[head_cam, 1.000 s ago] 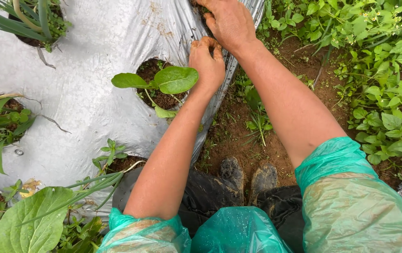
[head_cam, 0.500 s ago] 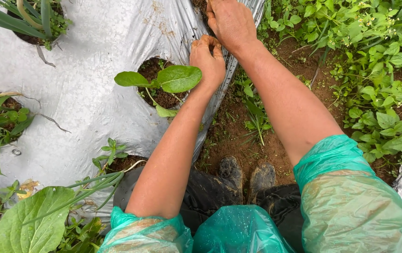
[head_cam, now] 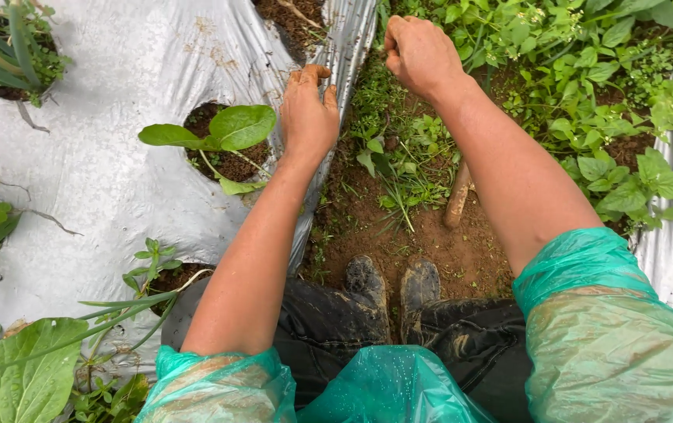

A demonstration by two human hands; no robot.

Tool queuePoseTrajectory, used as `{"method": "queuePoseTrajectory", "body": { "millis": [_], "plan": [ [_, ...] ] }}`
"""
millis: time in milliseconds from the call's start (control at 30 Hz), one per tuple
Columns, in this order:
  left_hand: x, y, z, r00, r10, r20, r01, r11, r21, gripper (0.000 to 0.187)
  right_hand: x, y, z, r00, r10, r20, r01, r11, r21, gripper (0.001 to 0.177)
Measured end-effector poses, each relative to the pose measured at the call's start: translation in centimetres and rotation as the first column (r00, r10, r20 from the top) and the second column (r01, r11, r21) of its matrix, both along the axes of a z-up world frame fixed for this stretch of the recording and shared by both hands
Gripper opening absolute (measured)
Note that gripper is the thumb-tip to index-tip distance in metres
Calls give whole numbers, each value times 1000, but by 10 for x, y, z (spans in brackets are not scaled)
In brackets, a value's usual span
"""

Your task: The person weeds a garden bed by pulling small plants from the soil by hand and using a small hand hoe to loosen the ground around them. They work along a row of crops covered by white plastic mulch, gathering the removed weeds in their hands.

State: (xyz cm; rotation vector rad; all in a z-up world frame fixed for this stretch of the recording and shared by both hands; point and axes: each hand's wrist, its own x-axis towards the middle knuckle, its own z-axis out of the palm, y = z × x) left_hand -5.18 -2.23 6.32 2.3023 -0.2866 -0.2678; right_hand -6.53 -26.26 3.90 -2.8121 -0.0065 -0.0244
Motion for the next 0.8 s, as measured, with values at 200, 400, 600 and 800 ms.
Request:
{"method": "queuePoseTrajectory", "body": {
  "millis": [200, 400, 600, 800],
  "plan": [
    [-18, -21, -9, 942, -313, 120, 278, 930, 239, 47, -31, 26, 58, 772, -252, -584, 363, 928, 80, 46],
    [-14, -16, -9, 919, -377, -118, 385, 788, 480, 58, -23, 47, 16, 787, -237, -570, 363, 925, 116, 82],
    [-14, -7, -22, 913, -400, 75, 336, 845, 415, 44, -25, 38, -77, 942, -41, -334, 114, 973, 203, 51],
    [-13, -6, -30, 913, -398, 93, 332, 855, 399, 48, -48, 34, -99, 919, 24, -393, -13, 999, 31, 32]
  ]
}}
